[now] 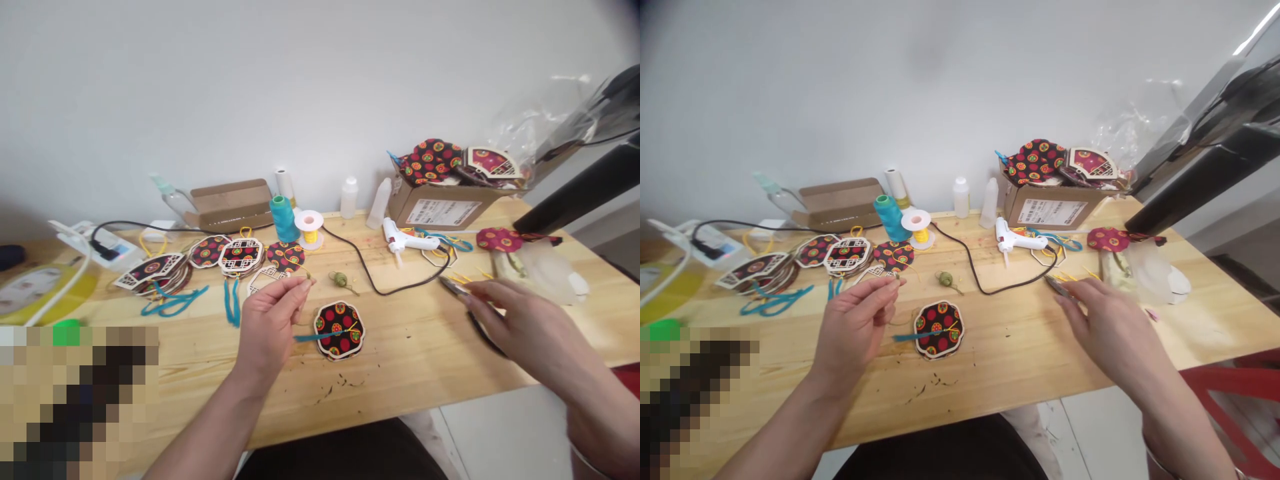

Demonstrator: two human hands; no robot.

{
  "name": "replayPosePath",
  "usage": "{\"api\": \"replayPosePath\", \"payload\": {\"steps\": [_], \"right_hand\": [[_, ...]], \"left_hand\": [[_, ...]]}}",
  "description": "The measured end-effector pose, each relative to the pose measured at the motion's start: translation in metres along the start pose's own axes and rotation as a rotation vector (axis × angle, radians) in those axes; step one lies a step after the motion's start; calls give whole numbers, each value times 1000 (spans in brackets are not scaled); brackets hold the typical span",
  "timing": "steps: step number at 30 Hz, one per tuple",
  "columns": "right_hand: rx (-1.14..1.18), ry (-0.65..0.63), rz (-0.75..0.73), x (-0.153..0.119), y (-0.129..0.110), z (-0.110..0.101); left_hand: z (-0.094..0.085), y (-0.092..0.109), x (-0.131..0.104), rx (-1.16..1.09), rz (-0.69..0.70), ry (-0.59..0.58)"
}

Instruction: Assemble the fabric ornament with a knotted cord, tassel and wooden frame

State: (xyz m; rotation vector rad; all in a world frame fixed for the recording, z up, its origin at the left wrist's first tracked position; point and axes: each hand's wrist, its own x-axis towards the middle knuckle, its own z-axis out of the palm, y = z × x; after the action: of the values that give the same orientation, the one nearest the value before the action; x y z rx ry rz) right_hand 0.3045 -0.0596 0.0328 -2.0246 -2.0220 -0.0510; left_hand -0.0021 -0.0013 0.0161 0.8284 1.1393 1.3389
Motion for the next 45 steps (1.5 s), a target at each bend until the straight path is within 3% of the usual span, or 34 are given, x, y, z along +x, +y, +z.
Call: {"api": "replayPosePath", "payload": {"steps": [4, 5, 8, 11, 16, 24, 28, 31, 33, 35, 37, 40, 43, 45], "right_hand": [[491, -152, -306, 2, -59, -3], [506, -230, -344, 3, -72, 1], [425, -279, -371, 10, -98, 24], [346, -293, -409, 15, -109, 44], [320, -294, -442, 16, -115, 53], [209, -275, -531, 18, -129, 68], [318, -165, -521, 22, -124, 59], [428, 92, -339, 24, -103, 38], [377, 245, -192, 22, -81, 27], [284, 304, -78, 17, -57, 21], [208, 261, -2, 10, -35, 24], [101, 56, -2, -2, -20, 34], [47, 6, -33, -8, -32, 41], [142, 11, -121, -9, -53, 43]], "left_hand": [[-3, 20, -11, 147, 123, 6], [-3, 24, -13, 227, 162, 23], [-4, 30, -15, 476, 328, 123], [-8, 21, -9, 592, 411, 178], [-14, 1, 1, 606, 340, 124], [-15, 1, 0, 532, 271, 90], [-16, 2, 1, 504, 211, 89], [-15, 2, 1, 467, 165, 76], [-14, 3, 0, 458, 152, 70], [-14, 2, 0, 450, 147, 67], [-14, 1, 0, 438, 131, 61], [-15, -1, 0, 417, 106, 53], [-15, -3, -1, 400, 102, 48], [-15, -4, 0, 403, 110, 42]]}}
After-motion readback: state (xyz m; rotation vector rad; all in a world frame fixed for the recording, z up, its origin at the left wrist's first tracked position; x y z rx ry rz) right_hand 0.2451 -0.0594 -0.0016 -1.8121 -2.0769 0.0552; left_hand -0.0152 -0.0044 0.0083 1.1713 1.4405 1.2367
